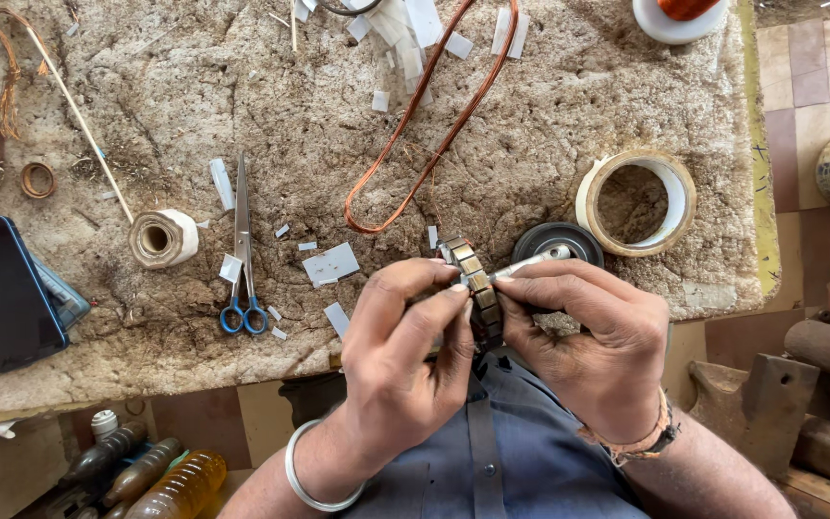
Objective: The person winds a flat copper wire around a small cylindrical metal component, likely a motor armature, by hand. They carefully wrap the wire in tight, even layers, occasionally adjusting the component's orientation to continue the winding process.
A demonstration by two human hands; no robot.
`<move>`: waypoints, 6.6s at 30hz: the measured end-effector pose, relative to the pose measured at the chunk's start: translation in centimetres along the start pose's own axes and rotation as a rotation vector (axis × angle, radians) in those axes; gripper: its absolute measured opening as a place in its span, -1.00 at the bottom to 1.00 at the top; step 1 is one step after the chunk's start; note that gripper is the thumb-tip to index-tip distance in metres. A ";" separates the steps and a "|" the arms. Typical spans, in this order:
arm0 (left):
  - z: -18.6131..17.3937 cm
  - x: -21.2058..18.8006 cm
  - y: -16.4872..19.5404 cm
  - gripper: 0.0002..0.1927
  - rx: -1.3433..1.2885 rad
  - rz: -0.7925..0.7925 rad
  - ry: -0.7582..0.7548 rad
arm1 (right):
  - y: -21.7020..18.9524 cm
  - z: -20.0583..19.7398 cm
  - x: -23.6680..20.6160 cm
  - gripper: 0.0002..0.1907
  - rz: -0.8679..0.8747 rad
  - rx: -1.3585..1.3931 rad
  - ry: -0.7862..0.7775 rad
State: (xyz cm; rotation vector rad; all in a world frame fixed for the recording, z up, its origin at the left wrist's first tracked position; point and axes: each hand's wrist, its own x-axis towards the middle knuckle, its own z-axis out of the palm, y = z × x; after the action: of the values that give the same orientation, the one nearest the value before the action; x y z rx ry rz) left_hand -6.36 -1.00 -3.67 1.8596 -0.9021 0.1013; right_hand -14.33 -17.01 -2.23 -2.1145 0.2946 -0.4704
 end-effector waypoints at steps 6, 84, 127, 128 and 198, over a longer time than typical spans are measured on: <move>-1.0 0.9 0.4 -0.76 0.142 0.163 -0.098 | -0.3 -0.1 -0.1 -0.73 0.046 -0.004 -0.012; -1.1 -3.6 -2.3 -0.92 -0.262 -0.366 0.160 | -2.7 0.8 -1.8 -0.60 -0.121 -0.504 0.003; -4.0 -2.4 -2.3 -0.65 -0.136 -0.177 0.073 | 1.8 4.1 -0.2 -0.88 -0.435 -0.441 0.323; -4.1 -2.2 -2.0 -0.60 -0.077 -0.131 0.085 | 1.7 4.1 -0.3 -0.88 -0.428 -0.441 0.315; -2.5 -2.1 -2.9 -0.84 0.225 0.066 0.062 | 1.8 4.5 -0.2 -0.87 -0.425 -0.417 0.342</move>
State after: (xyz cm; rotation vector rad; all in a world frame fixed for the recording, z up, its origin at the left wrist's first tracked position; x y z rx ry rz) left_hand -5.22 2.78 -5.61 2.0221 -0.9405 0.3111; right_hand -12.54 -14.56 -6.00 -2.5071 0.1396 -1.1057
